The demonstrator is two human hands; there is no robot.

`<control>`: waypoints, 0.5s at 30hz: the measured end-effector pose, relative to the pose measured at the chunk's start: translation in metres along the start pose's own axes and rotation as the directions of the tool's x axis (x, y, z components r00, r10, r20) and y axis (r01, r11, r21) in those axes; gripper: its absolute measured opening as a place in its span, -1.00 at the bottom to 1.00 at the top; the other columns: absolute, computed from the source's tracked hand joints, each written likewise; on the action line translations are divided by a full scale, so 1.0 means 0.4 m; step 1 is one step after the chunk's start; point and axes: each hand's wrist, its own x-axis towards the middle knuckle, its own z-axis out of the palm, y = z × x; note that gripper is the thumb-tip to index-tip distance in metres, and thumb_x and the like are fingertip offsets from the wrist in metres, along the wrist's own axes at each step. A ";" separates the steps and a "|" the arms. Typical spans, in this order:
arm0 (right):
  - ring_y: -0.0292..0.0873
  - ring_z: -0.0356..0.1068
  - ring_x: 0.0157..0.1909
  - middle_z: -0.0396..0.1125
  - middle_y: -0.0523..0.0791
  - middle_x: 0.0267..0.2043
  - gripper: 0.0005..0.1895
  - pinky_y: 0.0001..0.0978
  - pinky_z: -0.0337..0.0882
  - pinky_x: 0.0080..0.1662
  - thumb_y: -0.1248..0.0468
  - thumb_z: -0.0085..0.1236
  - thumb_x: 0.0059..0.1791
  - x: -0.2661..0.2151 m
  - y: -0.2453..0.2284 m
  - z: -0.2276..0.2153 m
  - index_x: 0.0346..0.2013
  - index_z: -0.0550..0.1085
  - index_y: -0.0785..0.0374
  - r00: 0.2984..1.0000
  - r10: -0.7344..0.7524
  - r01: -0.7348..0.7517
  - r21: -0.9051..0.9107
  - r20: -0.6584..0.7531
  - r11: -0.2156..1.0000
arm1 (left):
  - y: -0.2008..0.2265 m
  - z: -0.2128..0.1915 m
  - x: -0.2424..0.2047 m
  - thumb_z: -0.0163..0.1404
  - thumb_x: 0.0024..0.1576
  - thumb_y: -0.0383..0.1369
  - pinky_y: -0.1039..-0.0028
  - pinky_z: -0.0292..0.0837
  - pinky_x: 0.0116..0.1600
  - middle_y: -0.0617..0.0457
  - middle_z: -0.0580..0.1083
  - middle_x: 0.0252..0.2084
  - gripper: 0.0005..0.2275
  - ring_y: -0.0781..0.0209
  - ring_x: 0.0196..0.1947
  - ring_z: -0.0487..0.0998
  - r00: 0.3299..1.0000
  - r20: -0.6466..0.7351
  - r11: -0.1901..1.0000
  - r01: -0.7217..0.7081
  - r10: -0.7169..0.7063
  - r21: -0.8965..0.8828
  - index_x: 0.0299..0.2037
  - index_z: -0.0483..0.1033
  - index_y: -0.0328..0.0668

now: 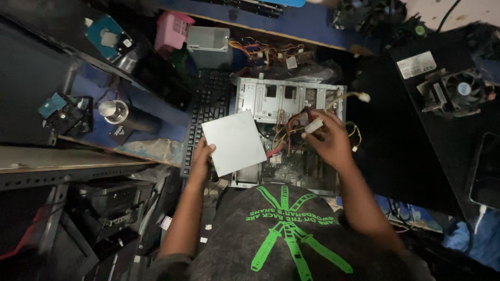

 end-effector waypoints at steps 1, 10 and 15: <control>-0.16 0.37 0.20 0.21 -0.04 0.22 -0.38 -0.34 0.54 0.14 0.60 0.31 -0.13 -0.012 -0.021 0.005 0.22 0.39 0.34 1.000 0.001 -0.002 -0.022 -0.028 1.000 | 0.000 0.002 0.001 -0.06 0.08 -0.25 0.32 0.30 0.27 -0.16 0.43 0.19 -0.40 0.04 0.20 0.43 1.000 -0.010 1.000 0.007 -0.007 -0.018 0.35 0.23 -0.36; -0.12 0.36 0.25 0.21 -0.02 0.25 -0.43 -0.25 0.57 0.17 0.63 0.37 -0.16 -0.088 -0.064 0.040 0.12 0.43 0.43 0.961 -0.184 0.200 0.062 -0.207 0.978 | 0.026 0.036 0.003 -0.14 0.09 -0.42 0.28 0.22 0.37 -0.20 0.26 0.35 -0.38 -0.04 0.33 0.32 0.979 -0.193 0.998 -0.056 0.062 0.033 0.43 0.05 -0.31; -0.13 0.49 0.07 0.30 -0.02 0.11 -0.44 -0.23 0.62 0.10 0.63 0.37 -0.14 -0.124 -0.005 0.046 0.13 0.42 0.44 0.946 -0.077 0.149 0.213 -0.316 0.966 | 0.072 0.048 -0.013 -0.23 0.14 -0.48 0.28 0.21 0.36 -0.23 0.25 0.36 -0.42 -0.07 0.31 0.35 0.962 -0.217 0.905 -0.062 0.167 0.422 0.44 0.02 -0.31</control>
